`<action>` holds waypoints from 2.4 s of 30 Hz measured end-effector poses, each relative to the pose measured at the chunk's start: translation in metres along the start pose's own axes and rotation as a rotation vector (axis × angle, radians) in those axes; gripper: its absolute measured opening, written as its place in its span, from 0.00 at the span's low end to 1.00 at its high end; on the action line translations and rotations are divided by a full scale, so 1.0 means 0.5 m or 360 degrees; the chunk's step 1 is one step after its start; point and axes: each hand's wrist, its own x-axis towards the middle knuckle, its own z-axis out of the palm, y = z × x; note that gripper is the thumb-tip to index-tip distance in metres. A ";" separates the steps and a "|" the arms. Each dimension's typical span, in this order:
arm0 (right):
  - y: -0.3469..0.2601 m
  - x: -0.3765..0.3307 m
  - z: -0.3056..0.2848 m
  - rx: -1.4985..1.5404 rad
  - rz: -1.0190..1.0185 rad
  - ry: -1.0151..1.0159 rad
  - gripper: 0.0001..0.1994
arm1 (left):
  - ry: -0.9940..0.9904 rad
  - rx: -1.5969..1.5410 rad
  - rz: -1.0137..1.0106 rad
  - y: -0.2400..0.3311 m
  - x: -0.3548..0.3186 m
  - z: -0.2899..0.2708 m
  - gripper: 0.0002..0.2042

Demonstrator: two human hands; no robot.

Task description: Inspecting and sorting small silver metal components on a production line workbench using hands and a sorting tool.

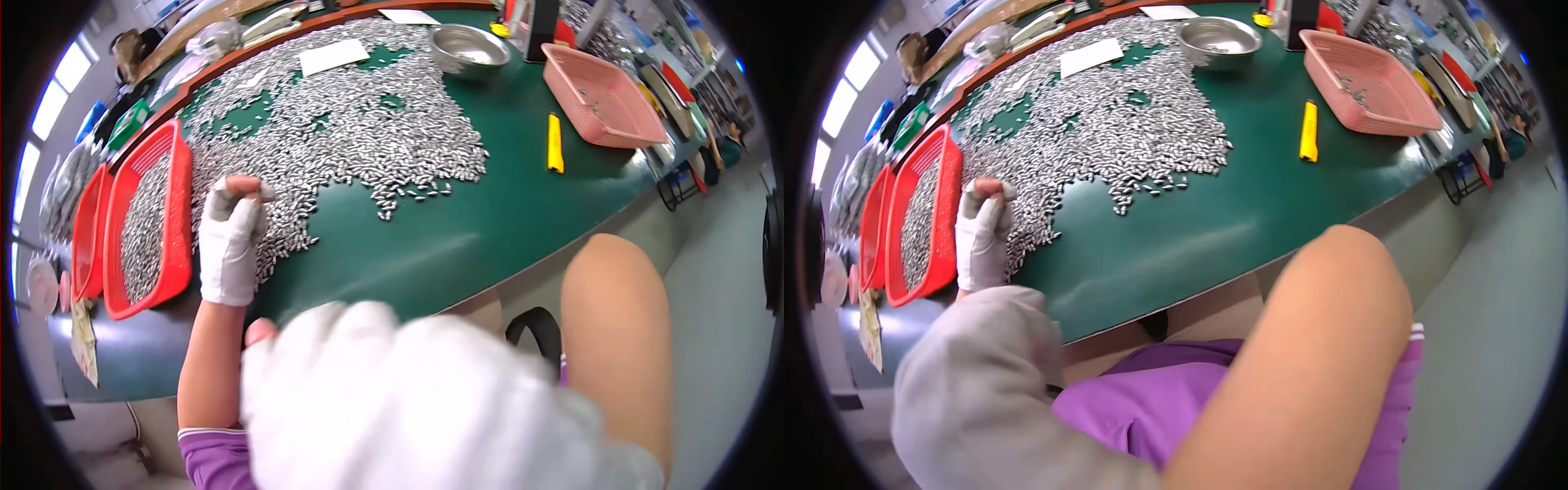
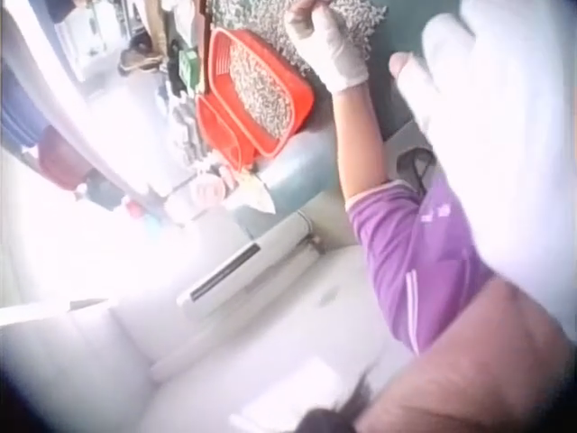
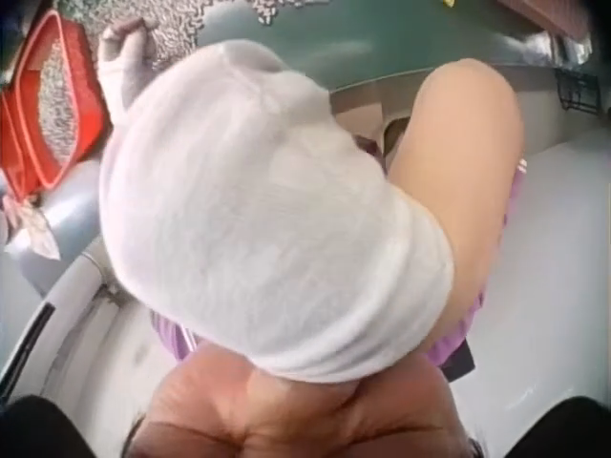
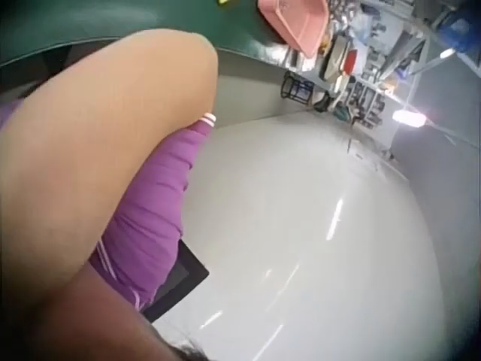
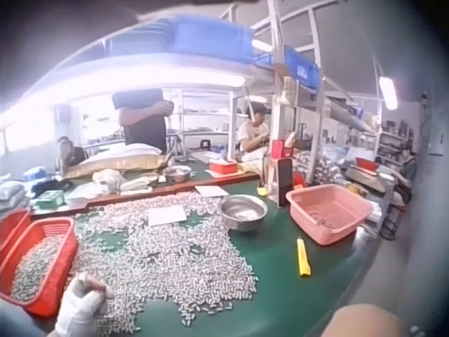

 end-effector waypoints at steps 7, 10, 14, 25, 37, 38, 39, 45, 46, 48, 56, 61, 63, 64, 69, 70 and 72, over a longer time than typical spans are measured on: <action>0.018 -0.007 -0.016 0.0141 -0.0115 0.0145 0.10 | 0.0125 -0.0064 0.0023 0.005 -0.002 -0.013 0.06; 0.027 -0.031 -0.024 0.0179 -0.0062 0.0184 0.09 | 0.0114 -0.0013 -0.0006 0.008 -0.002 -0.027 0.07; 0.044 -0.049 -0.020 0.0246 -0.0024 0.0235 0.09 | 0.0105 -0.0067 -0.0067 -0.004 0.002 -0.024 0.06; 0.174 0.071 -0.049 0.0169 0.0849 -0.0475 0.13 | 0.0080 -0.0119 -0.0089 0.015 -0.004 0.001 0.05; 0.274 0.075 0.118 -0.0025 0.0492 -0.0190 0.03 | 0.0008 -0.0389 -0.0295 0.020 -0.008 0.001 0.07; 0.271 0.073 0.127 -0.0160 0.0454 -0.0178 0.03 | -0.0018 -0.0452 -0.0327 0.023 -0.010 0.003 0.06; 0.272 0.070 0.137 -0.0176 0.0436 -0.0148 0.03 | -0.0031 -0.0484 -0.0387 0.023 -0.012 0.003 0.07; 0.272 0.066 0.154 -0.0295 0.0376 -0.0102 0.04 | -0.0040 -0.0619 -0.0620 0.031 -0.018 0.013 0.08; 0.270 0.067 0.154 -0.0259 0.0361 -0.0112 0.05 | -0.0070 -0.0624 -0.0645 0.033 -0.019 0.012 0.07; 0.269 0.067 0.150 -0.0088 0.0312 -0.0063 0.05 | -0.0120 -0.0621 -0.0698 0.037 -0.022 0.018 0.08; 0.197 0.067 0.132 0.1553 0.0953 0.0007 0.05 | -0.0336 -0.0627 -0.0983 0.062 -0.031 0.039 0.19; 0.185 0.069 0.142 0.1732 0.0943 -0.0061 0.05 | -0.0399 -0.0435 -0.1024 0.059 -0.029 0.045 0.12; 0.185 0.068 0.145 0.1727 0.0877 -0.0015 0.04 | -0.0350 -0.0419 -0.1013 0.060 -0.030 0.049 0.09; 0.184 0.068 0.145 0.1725 0.0878 -0.0012 0.04 | -0.0327 -0.0381 -0.1010 0.061 -0.030 0.049 0.09; 0.205 0.065 0.152 0.0966 0.0305 0.0376 0.08 | -0.0323 -0.0422 -0.0969 0.063 -0.032 0.043 0.09; 0.205 0.066 0.155 0.0880 0.0227 0.0485 0.10 | -0.0287 -0.0437 -0.0985 0.063 -0.033 0.046 0.09; 0.207 0.070 0.150 0.0789 0.0117 0.0473 0.10 | -0.0253 -0.0454 -0.1002 0.062 -0.033 0.047 0.09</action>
